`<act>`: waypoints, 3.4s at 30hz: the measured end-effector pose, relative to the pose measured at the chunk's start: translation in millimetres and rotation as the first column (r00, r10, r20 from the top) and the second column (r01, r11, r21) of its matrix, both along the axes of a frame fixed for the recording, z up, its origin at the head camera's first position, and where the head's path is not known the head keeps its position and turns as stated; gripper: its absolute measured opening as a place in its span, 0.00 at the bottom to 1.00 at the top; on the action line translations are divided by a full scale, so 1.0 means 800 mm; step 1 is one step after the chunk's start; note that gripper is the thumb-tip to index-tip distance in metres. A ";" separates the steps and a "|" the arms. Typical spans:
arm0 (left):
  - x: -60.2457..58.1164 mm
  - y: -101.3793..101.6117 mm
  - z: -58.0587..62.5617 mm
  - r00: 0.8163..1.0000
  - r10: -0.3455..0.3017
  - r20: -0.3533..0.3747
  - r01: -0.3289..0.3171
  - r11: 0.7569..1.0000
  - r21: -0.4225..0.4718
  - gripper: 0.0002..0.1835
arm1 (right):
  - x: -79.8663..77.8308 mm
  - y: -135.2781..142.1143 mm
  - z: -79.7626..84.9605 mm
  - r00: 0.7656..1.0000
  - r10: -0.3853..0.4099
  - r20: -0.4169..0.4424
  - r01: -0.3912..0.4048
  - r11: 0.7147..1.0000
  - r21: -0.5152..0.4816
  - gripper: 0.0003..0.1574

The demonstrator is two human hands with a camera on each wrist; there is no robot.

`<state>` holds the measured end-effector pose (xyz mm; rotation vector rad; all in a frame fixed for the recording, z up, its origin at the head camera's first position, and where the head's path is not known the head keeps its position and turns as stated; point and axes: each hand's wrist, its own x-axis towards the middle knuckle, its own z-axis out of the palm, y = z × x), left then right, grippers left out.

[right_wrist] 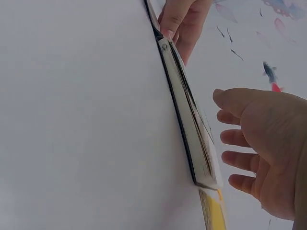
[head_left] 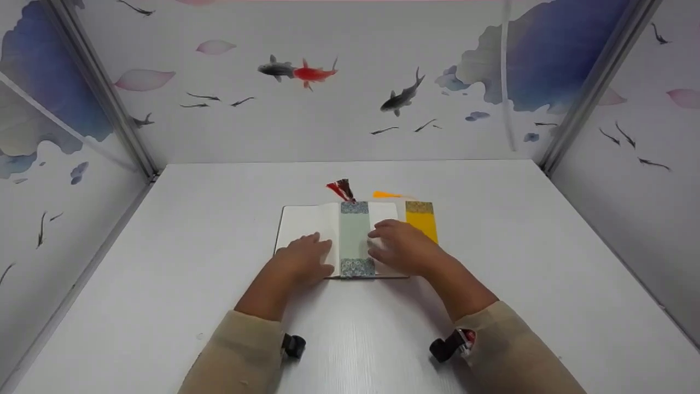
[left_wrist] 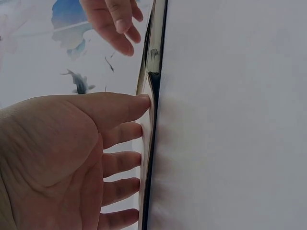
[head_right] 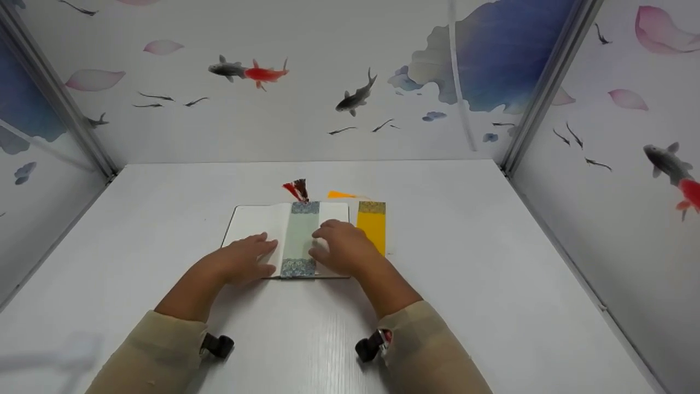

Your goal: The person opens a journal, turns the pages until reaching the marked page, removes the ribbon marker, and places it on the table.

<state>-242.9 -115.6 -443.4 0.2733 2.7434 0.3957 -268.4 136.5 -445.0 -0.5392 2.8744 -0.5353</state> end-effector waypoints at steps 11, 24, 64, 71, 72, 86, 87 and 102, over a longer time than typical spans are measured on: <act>-0.002 0.001 -0.003 1.000 0.011 0.000 -0.011 1.000 0.008 0.38 | -0.007 -0.052 -0.003 0.996 0.079 -0.047 -0.074 0.991 0.109 0.39; -0.002 -0.002 -0.005 1.000 0.021 -0.006 -0.021 1.000 0.008 0.38 | -0.011 -0.059 -0.013 0.994 0.107 -0.020 -0.099 0.968 0.230 0.41; 0.000 0.000 -0.001 1.000 0.005 -0.003 -0.005 1.000 0.005 0.39 | -0.019 -0.001 -0.016 0.991 -0.135 0.005 0.135 0.988 0.069 0.28; -0.004 -0.002 -0.004 1.000 -0.018 -0.001 0.018 1.000 -0.003 0.39 | -0.020 0.005 -0.012 0.942 -0.324 0.081 0.330 0.940 -0.079 0.45; -0.004 -0.002 -0.003 1.000 -0.018 -0.002 0.018 1.000 -0.003 0.39 | -0.020 0.005 -0.010 0.928 -0.355 0.115 0.366 0.924 -0.107 0.47; -0.001 -0.001 -0.003 1.000 -0.009 -0.018 0.010 1.000 0.014 0.38 | -0.025 0.019 -0.006 0.772 -0.545 0.326 0.614 0.773 -0.162 0.56; -0.001 -0.001 -0.002 1.000 -0.012 -0.019 0.012 1.000 0.014 0.38 | -0.026 0.019 -0.007 0.775 -0.544 0.322 0.612 0.773 -0.165 0.54; 0.003 -0.002 0.001 1.000 -0.018 -0.011 0.018 1.000 0.009 0.38 | -0.031 0.026 -0.007 0.776 -0.534 0.335 0.616 0.755 -0.224 0.42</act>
